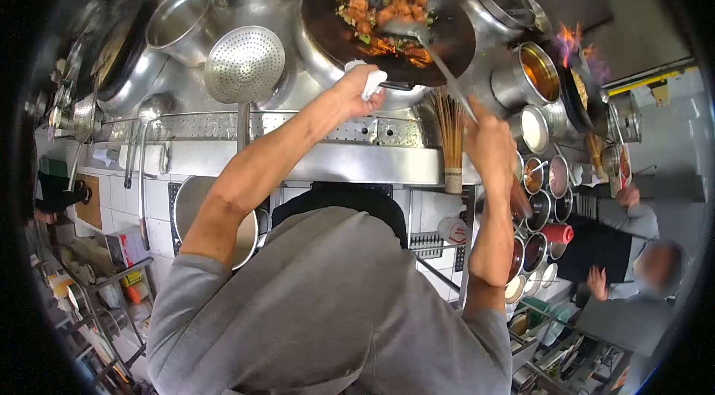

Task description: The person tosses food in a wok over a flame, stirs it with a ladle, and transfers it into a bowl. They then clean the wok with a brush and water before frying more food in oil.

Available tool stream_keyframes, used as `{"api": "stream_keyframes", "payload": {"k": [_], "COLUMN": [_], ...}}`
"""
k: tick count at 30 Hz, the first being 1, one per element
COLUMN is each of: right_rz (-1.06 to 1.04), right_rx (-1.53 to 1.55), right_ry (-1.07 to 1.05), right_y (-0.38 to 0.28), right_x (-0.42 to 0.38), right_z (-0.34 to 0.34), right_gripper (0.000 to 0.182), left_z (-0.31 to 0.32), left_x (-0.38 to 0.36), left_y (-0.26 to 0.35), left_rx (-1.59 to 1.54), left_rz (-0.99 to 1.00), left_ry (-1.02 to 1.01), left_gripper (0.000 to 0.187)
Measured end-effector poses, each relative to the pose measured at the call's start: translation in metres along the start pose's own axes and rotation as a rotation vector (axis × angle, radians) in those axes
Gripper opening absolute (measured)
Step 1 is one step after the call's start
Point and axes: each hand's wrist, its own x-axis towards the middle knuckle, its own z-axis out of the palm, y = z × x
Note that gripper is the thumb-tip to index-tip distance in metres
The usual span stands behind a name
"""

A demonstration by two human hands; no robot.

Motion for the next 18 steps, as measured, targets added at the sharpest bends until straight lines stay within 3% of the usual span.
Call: {"api": "stream_keyframes", "payload": {"k": [8, 10, 13, 18], "right_rz": [0.000, -0.021, 0.025, -0.032], "right_rx": [-0.057, -0.105, -0.091, 0.001], "right_ry": [-0.104, -0.079, 0.009, 0.158], "right_y": [-0.016, -0.025, -0.030, -0.013], "right_x": [-0.012, 0.009, 0.044, 0.040], "right_z": [-0.025, -0.007, 0.035, 0.041], "right_gripper": [0.037, 0.038, 0.039, 0.040], "left_z": [0.028, 0.018, -0.006, -0.026], "left_x": [-0.035, -0.008, 0.025, -0.036], "left_y": [0.007, 0.010, -0.009, -0.039], "left_rx": [0.044, 0.025, -0.030, 0.212], "left_rz": [-0.120, -0.111, 0.060, 0.032], "left_ry": [0.001, -0.022, -0.005, 0.005], "left_gripper": [0.020, 0.020, 0.018, 0.010]}}
